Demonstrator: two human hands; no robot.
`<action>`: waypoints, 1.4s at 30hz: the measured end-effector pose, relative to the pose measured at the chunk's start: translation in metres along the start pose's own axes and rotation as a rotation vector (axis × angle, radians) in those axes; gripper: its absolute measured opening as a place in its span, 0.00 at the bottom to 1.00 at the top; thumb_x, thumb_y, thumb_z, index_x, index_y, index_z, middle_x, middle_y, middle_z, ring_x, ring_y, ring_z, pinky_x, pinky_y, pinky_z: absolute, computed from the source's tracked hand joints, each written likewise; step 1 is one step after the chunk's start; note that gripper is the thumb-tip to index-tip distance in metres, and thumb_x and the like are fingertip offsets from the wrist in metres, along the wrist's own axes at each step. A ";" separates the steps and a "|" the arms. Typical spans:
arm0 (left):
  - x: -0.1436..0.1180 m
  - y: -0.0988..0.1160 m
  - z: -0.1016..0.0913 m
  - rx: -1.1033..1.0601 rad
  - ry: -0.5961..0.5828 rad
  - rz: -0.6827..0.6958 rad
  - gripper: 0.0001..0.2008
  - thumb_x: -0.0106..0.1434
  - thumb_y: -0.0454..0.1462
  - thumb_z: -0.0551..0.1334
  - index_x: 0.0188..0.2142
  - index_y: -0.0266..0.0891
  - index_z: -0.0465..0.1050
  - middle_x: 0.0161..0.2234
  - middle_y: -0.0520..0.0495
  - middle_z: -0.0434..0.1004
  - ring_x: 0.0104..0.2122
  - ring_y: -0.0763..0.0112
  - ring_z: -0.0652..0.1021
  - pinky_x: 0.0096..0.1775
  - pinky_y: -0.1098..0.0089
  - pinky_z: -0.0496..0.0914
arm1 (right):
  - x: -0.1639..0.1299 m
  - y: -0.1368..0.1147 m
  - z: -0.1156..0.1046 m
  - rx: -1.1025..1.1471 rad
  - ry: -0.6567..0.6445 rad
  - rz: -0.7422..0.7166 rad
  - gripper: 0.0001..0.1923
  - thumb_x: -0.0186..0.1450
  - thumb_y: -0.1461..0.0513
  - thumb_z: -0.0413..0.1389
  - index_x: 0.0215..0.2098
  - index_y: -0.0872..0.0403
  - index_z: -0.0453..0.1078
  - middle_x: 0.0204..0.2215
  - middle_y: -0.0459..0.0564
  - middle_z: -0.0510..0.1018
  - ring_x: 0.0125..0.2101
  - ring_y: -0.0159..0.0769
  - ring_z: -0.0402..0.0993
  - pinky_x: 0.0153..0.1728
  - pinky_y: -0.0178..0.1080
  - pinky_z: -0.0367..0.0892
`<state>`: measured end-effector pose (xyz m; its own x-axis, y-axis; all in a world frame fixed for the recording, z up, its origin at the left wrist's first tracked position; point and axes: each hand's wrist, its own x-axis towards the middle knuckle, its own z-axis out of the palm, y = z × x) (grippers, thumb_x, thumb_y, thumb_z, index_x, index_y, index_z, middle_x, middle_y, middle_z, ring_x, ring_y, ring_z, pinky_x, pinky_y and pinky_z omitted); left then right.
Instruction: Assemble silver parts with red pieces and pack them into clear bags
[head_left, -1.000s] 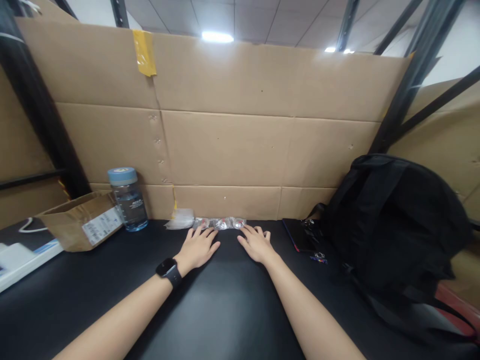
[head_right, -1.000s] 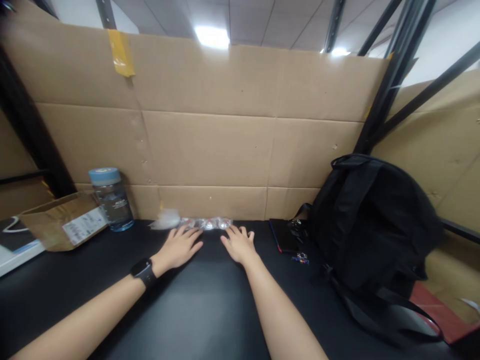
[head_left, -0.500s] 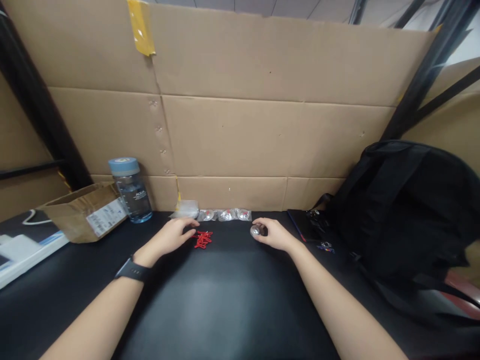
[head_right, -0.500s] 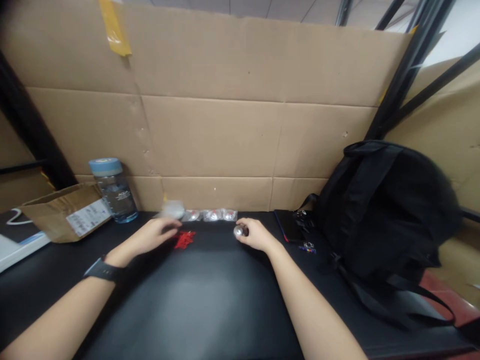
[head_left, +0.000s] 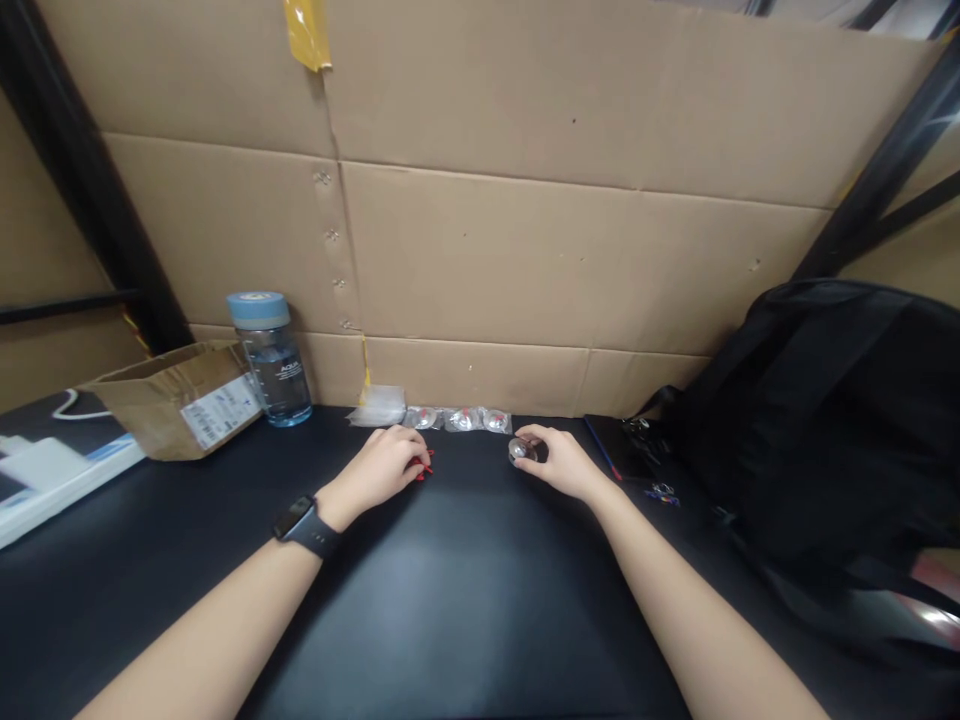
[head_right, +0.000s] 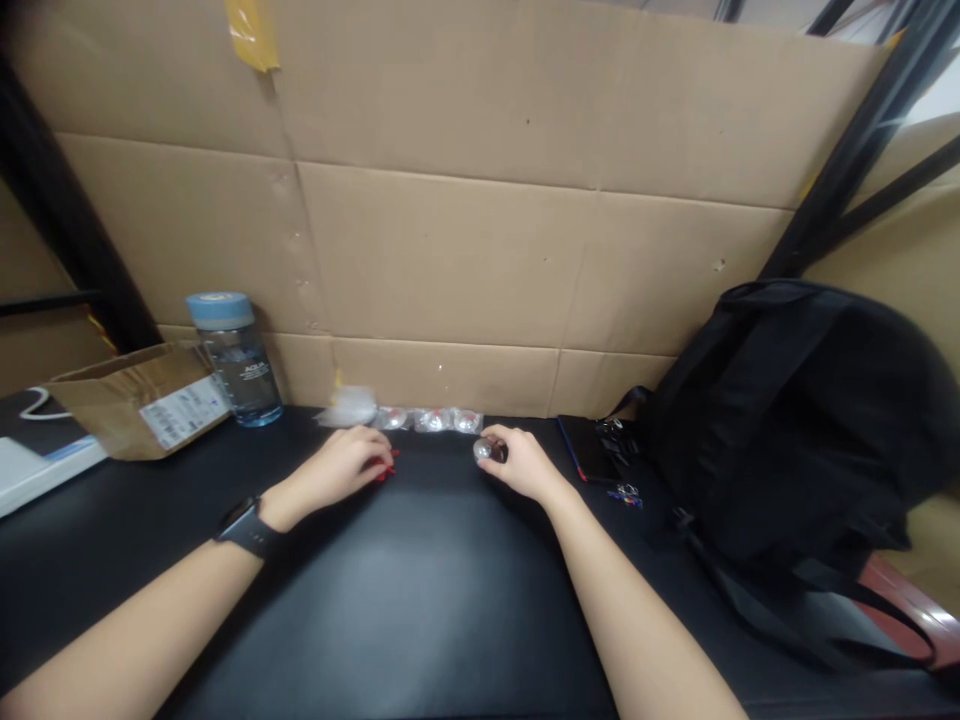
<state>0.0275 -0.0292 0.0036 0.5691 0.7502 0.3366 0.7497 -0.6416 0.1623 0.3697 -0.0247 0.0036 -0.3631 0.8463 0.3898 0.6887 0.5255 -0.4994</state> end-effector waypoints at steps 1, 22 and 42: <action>0.001 0.002 0.000 0.002 0.006 -0.009 0.07 0.67 0.36 0.62 0.35 0.45 0.80 0.43 0.47 0.80 0.46 0.61 0.76 0.48 0.63 0.65 | 0.000 -0.002 0.000 -0.018 0.008 -0.007 0.17 0.60 0.60 0.64 0.48 0.49 0.74 0.40 0.47 0.83 0.39 0.39 0.78 0.46 0.40 0.70; 0.004 0.074 -0.013 -0.313 0.251 -0.105 0.09 0.70 0.42 0.61 0.37 0.47 0.80 0.39 0.53 0.84 0.43 0.64 0.78 0.45 0.62 0.59 | -0.019 -0.092 0.031 0.489 0.153 -0.117 0.27 0.61 0.58 0.67 0.57 0.46 0.68 0.52 0.52 0.77 0.47 0.42 0.78 0.47 0.44 0.73; 0.001 0.084 -0.012 -0.523 0.479 -0.069 0.05 0.64 0.43 0.68 0.33 0.47 0.82 0.36 0.52 0.85 0.36 0.65 0.80 0.42 0.62 0.65 | -0.024 -0.102 0.029 0.572 0.160 -0.120 0.28 0.61 0.58 0.68 0.57 0.46 0.68 0.54 0.54 0.77 0.49 0.44 0.78 0.46 0.46 0.75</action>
<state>0.0867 -0.0843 0.0282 0.2249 0.7160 0.6609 0.4504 -0.6778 0.5811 0.2902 -0.0963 0.0231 -0.2879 0.7776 0.5589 0.1860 0.6179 -0.7639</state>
